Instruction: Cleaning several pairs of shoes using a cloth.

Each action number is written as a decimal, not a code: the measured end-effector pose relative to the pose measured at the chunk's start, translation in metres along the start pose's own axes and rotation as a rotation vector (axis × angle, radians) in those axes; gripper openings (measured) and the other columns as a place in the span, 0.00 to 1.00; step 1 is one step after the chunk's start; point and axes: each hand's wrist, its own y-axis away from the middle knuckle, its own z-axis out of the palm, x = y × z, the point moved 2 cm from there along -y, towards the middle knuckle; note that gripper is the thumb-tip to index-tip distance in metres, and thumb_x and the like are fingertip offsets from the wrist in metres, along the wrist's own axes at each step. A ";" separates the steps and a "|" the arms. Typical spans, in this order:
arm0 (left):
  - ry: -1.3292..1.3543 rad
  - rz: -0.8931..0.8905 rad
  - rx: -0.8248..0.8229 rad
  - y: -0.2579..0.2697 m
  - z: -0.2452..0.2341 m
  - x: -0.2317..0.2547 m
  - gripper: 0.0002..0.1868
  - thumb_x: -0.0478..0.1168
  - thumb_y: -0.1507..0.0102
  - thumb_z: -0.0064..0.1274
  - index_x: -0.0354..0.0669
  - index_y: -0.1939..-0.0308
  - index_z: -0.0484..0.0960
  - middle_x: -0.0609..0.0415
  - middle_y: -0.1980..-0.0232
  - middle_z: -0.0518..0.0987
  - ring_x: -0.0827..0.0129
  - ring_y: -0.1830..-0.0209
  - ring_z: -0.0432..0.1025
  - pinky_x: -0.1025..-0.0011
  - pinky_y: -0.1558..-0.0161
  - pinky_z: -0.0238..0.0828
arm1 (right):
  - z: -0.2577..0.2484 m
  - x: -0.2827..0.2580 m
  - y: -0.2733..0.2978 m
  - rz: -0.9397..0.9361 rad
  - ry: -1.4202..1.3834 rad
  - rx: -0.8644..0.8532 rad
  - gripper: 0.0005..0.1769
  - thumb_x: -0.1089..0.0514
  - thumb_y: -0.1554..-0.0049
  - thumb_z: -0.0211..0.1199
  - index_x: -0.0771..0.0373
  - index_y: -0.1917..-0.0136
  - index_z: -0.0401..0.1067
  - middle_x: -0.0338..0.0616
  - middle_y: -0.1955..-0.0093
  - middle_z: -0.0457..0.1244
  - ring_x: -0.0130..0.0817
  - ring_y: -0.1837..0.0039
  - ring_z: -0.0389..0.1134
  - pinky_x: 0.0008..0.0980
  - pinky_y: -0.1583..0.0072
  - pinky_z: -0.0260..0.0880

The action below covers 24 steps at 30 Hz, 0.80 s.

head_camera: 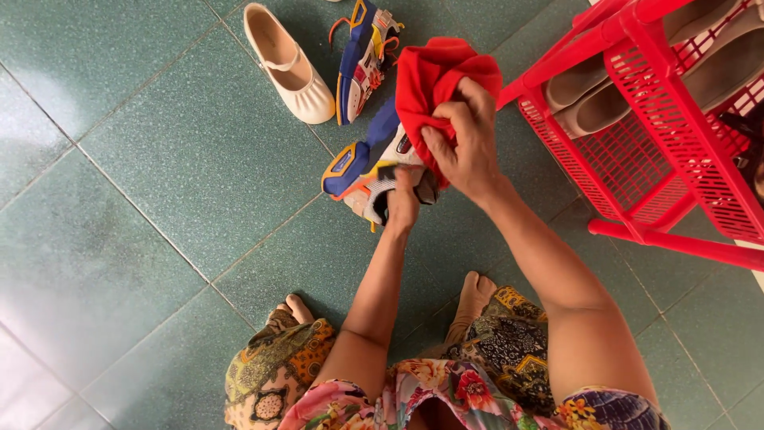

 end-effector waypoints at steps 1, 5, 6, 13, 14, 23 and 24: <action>-0.001 -0.004 -0.007 -0.002 -0.002 -0.009 0.20 0.49 0.28 0.44 0.43 0.37 0.73 0.59 0.44 0.78 0.76 0.46 0.71 0.73 0.44 0.69 | 0.000 0.007 0.003 0.006 0.005 0.003 0.15 0.52 0.33 0.65 0.63 0.40 0.68 0.58 0.31 0.55 0.56 0.30 0.58 0.50 0.28 0.58; -0.164 0.157 0.005 -0.004 -0.007 -0.036 0.20 0.51 0.26 0.42 0.38 0.46 0.78 0.54 0.57 0.78 0.70 0.61 0.71 0.67 0.60 0.69 | 0.001 0.037 0.013 0.043 -0.022 -0.075 0.14 0.59 0.35 0.67 0.65 0.41 0.66 0.55 0.36 0.60 0.54 0.33 0.63 0.47 0.32 0.64; -0.439 0.281 -0.053 -0.002 -0.008 -0.039 0.20 0.51 0.27 0.39 0.42 0.43 0.77 0.55 0.56 0.77 0.68 0.60 0.73 0.66 0.60 0.71 | 0.001 0.044 0.017 0.064 -0.048 -0.070 0.13 0.63 0.34 0.66 0.65 0.40 0.65 0.55 0.38 0.60 0.54 0.33 0.65 0.46 0.32 0.67; -0.951 0.566 -0.109 -0.007 -0.015 -0.062 0.08 0.44 0.28 0.42 0.49 0.51 0.75 0.53 0.55 0.77 0.63 0.53 0.73 0.64 0.51 0.71 | 0.015 -0.024 0.028 0.166 -0.209 -0.340 0.18 0.66 0.42 0.67 0.59 0.39 0.71 0.49 0.47 0.65 0.46 0.44 0.72 0.41 0.43 0.74; -0.797 0.578 -0.080 -0.006 -0.018 -0.062 0.13 0.44 0.27 0.42 0.42 0.44 0.72 0.49 0.49 0.75 0.60 0.47 0.70 0.61 0.46 0.69 | 0.017 -0.031 0.028 0.069 -0.103 -0.333 0.19 0.63 0.45 0.70 0.58 0.40 0.72 0.49 0.48 0.64 0.47 0.45 0.70 0.44 0.44 0.71; -0.987 0.266 -0.238 0.001 0.002 -0.005 0.19 0.45 0.27 0.43 0.44 0.34 0.72 0.51 0.41 0.77 0.64 0.38 0.71 0.63 0.34 0.68 | -0.017 0.037 0.007 0.084 0.109 0.024 0.14 0.56 0.34 0.65 0.62 0.38 0.67 0.52 0.37 0.60 0.53 0.33 0.61 0.52 0.30 0.61; -0.849 0.337 -0.183 0.002 0.004 0.000 0.20 0.44 0.27 0.44 0.45 0.31 0.71 0.51 0.37 0.76 0.63 0.34 0.70 0.63 0.31 0.67 | -0.020 0.041 0.009 0.166 0.056 0.020 0.15 0.55 0.31 0.64 0.64 0.37 0.66 0.53 0.37 0.60 0.53 0.32 0.61 0.51 0.30 0.61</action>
